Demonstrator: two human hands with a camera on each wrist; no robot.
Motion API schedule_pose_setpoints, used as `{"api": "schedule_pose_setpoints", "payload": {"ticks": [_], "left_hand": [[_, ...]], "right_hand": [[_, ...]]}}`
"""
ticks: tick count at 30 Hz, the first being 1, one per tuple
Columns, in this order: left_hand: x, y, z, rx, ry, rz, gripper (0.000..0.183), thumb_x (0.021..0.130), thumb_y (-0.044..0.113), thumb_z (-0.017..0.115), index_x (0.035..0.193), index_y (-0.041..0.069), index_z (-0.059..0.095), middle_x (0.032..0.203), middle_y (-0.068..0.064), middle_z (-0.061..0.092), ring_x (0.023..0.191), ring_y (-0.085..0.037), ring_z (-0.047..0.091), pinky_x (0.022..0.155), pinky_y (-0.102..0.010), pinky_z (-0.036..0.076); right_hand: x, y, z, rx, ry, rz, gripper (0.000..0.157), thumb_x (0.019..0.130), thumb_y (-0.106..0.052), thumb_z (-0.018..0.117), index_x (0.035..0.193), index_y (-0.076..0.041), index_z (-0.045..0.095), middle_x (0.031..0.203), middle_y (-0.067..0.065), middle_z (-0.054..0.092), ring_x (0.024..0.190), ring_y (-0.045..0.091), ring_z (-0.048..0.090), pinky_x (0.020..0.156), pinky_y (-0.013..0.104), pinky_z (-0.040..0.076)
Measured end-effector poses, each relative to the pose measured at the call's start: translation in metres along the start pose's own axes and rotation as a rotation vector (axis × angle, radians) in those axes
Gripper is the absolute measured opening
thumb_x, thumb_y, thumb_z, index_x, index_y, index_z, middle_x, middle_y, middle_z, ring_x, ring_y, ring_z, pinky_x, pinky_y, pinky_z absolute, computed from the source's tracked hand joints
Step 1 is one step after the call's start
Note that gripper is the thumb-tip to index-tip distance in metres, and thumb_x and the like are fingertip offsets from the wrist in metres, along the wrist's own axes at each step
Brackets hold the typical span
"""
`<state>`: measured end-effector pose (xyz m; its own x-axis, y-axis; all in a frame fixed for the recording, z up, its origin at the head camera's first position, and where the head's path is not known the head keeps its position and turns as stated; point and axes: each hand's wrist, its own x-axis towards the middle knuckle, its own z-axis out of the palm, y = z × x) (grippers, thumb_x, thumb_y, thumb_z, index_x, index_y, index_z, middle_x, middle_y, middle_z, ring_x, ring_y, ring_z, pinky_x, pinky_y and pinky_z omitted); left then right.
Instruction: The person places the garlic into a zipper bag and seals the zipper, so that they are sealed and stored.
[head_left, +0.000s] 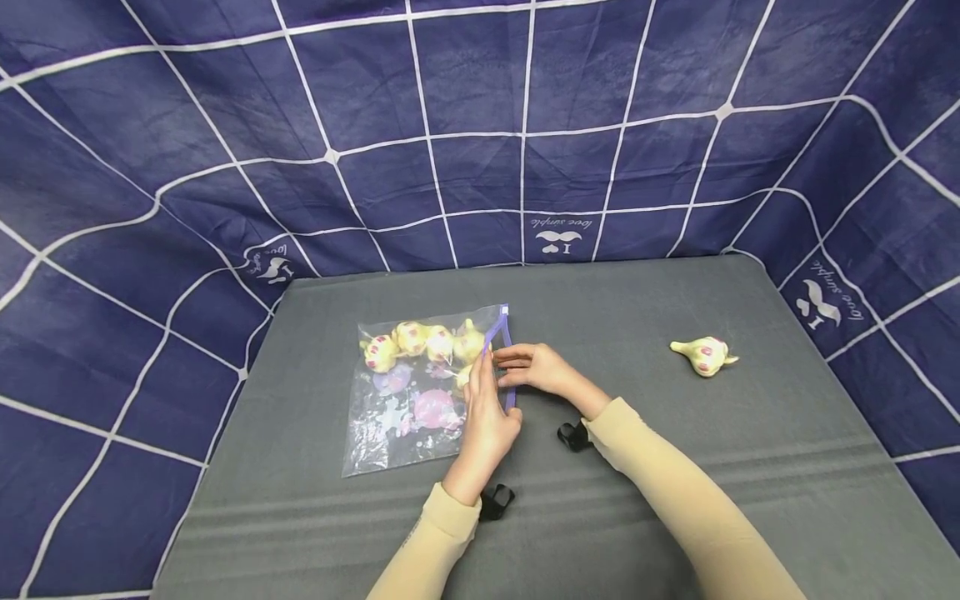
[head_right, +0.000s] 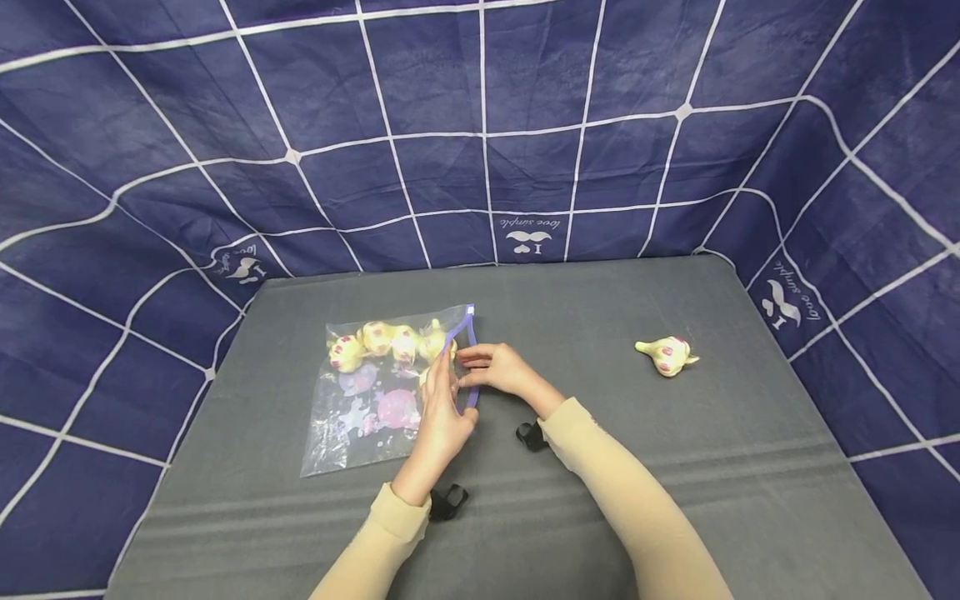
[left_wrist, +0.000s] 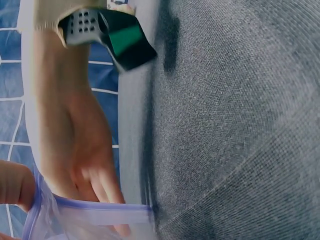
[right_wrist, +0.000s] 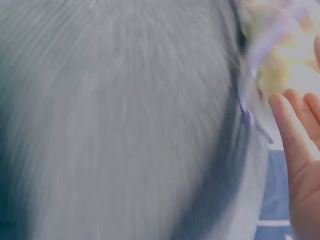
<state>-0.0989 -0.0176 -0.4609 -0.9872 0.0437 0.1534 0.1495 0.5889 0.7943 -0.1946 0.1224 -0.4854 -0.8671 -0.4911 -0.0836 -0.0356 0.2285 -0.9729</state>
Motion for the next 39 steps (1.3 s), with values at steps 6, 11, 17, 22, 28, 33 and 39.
{"api": "schedule_pose_setpoints", "payload": {"ticks": [6, 11, 17, 22, 28, 33, 39], "left_hand": [[0.000, 0.000, 0.000, -0.018, -0.005, -0.010, 0.100, 0.070, -0.013, 0.065, 0.156, -0.001, 0.016, 0.158, -0.023, 0.019, 0.145, -0.046, 0.023, 0.116, -0.064, 0.016], [0.000, 0.000, 0.000, -0.033, -0.005, -0.023, 0.100, 0.068, -0.013, 0.064, 0.156, 0.000, 0.016, 0.158, -0.024, 0.018, 0.144, -0.051, 0.020, 0.115, -0.066, 0.014], [0.001, -0.002, 0.000, -0.045, -0.015, -0.047, 0.101, 0.069, -0.013, 0.062, 0.157, 0.003, 0.015, 0.160, -0.022, 0.017, 0.146, -0.047, 0.020, 0.118, -0.062, 0.009], [0.002, -0.003, 0.001, -0.038, -0.007, -0.026, 0.101, 0.068, -0.012, 0.063, 0.156, 0.002, 0.016, 0.159, -0.024, 0.019, 0.142, -0.046, 0.031, 0.118, -0.062, 0.010], [0.003, -0.003, 0.001, -0.029, 0.009, -0.017, 0.100, 0.067, -0.012, 0.064, 0.155, 0.000, 0.018, 0.157, -0.024, 0.023, 0.141, -0.047, 0.029, 0.117, -0.062, 0.016], [0.003, -0.002, 0.000, -0.026, 0.017, -0.031, 0.099, 0.067, -0.011, 0.064, 0.155, 0.001, 0.020, 0.156, -0.022, 0.025, 0.138, -0.049, 0.029, 0.111, -0.059, 0.032], [0.003, -0.003, 0.000, -0.026, 0.023, -0.026, 0.100, 0.066, -0.011, 0.064, 0.155, 0.001, 0.021, 0.156, -0.022, 0.026, 0.140, -0.049, 0.027, 0.112, -0.059, 0.031]], "right_hand": [[-0.030, -0.005, -0.036, 0.062, 0.180, 0.003, 0.046, 0.085, -0.001, 0.071, 0.128, 0.010, 0.058, 0.128, 0.029, 0.061, 0.121, 0.040, 0.059, 0.084, 0.020, 0.054], [-0.053, -0.007, -0.069, 0.028, 0.305, 0.038, 0.045, 0.087, -0.009, 0.072, 0.129, 0.004, 0.060, 0.132, 0.025, 0.060, 0.120, 0.031, 0.062, 0.082, 0.014, 0.052], [-0.075, -0.009, -0.098, 0.020, 0.394, 0.034, 0.050, 0.088, -0.016, 0.073, 0.132, 0.002, 0.058, 0.123, -0.001, 0.069, 0.107, 0.000, 0.066, 0.086, 0.012, 0.049], [-0.093, -0.012, -0.117, 0.025, 0.484, 0.027, 0.054, 0.088, -0.018, 0.073, 0.135, 0.003, 0.055, 0.106, -0.026, 0.066, 0.103, -0.009, 0.063, 0.086, 0.009, 0.048], [-0.113, -0.012, -0.137, -0.052, 0.612, 0.113, 0.059, 0.088, -0.028, 0.074, 0.138, -0.004, 0.055, 0.123, -0.012, 0.067, 0.111, -0.007, 0.060, 0.086, 0.006, 0.045], [-0.129, -0.010, -0.149, -0.048, 0.678, 0.118, 0.058, 0.088, -0.022, 0.073, 0.138, -0.001, 0.054, 0.116, -0.020, 0.066, 0.105, -0.014, 0.056, 0.084, 0.005, 0.045], [-0.152, -0.003, -0.164, -0.196, 0.774, 0.142, 0.057, 0.089, -0.029, 0.072, 0.137, -0.003, 0.056, 0.125, -0.012, 0.066, 0.114, -0.009, 0.056, 0.093, 0.007, 0.044]]}}
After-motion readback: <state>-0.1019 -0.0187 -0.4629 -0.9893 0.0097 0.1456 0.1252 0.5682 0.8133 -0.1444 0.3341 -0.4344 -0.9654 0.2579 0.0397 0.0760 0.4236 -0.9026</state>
